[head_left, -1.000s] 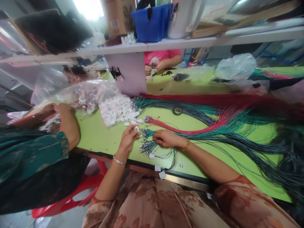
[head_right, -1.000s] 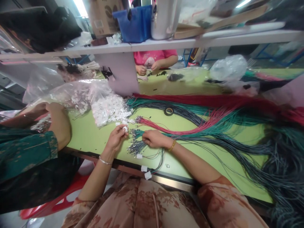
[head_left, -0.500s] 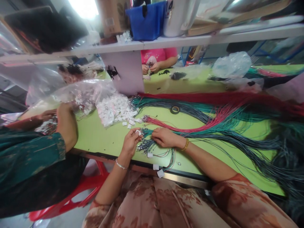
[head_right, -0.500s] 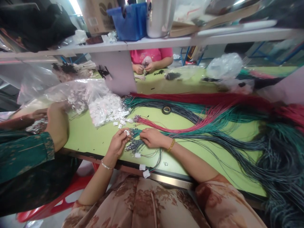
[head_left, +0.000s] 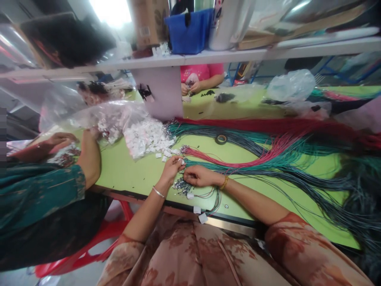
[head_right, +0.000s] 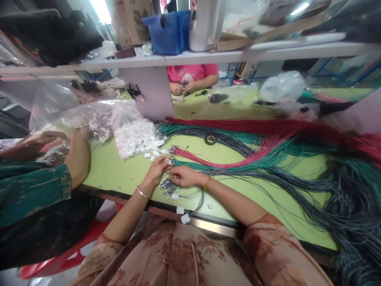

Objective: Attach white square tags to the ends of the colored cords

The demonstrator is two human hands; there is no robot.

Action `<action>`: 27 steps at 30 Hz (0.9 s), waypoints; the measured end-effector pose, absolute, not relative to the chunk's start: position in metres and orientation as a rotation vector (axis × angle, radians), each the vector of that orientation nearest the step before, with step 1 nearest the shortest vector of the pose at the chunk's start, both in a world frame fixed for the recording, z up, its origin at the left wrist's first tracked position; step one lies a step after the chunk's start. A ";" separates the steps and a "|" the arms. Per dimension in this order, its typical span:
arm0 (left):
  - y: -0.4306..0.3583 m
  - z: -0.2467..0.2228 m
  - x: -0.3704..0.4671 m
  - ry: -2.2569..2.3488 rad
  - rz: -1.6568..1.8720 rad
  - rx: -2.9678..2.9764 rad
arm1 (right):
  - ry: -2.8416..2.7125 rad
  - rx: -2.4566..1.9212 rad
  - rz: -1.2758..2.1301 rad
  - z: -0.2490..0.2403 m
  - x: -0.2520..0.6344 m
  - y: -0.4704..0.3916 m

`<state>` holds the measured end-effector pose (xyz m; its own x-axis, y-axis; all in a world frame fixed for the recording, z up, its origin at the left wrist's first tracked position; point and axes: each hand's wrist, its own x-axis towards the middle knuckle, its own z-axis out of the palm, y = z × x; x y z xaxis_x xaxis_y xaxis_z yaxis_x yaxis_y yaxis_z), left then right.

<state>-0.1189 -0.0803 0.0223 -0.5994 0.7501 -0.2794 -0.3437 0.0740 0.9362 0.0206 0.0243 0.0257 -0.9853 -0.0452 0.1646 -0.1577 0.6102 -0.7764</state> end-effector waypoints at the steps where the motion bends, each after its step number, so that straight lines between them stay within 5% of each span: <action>1: -0.079 0.023 -0.121 1.509 1.679 0.409 | -2.624 0.118 1.463 0.024 0.019 0.027; 4: -0.082 0.026 -0.125 1.450 1.780 0.368 | -2.450 -0.095 1.649 0.022 0.016 0.036; 17: -0.116 0.035 -0.115 1.383 1.790 0.329 | -2.483 -0.306 1.101 0.043 0.010 0.023; 23: -0.117 0.035 -0.114 1.618 1.972 0.443 | -2.380 -0.296 1.193 0.043 0.012 0.019; 27: -0.109 0.038 -0.110 1.386 1.951 0.388 | -2.270 -0.303 1.272 0.039 0.013 0.018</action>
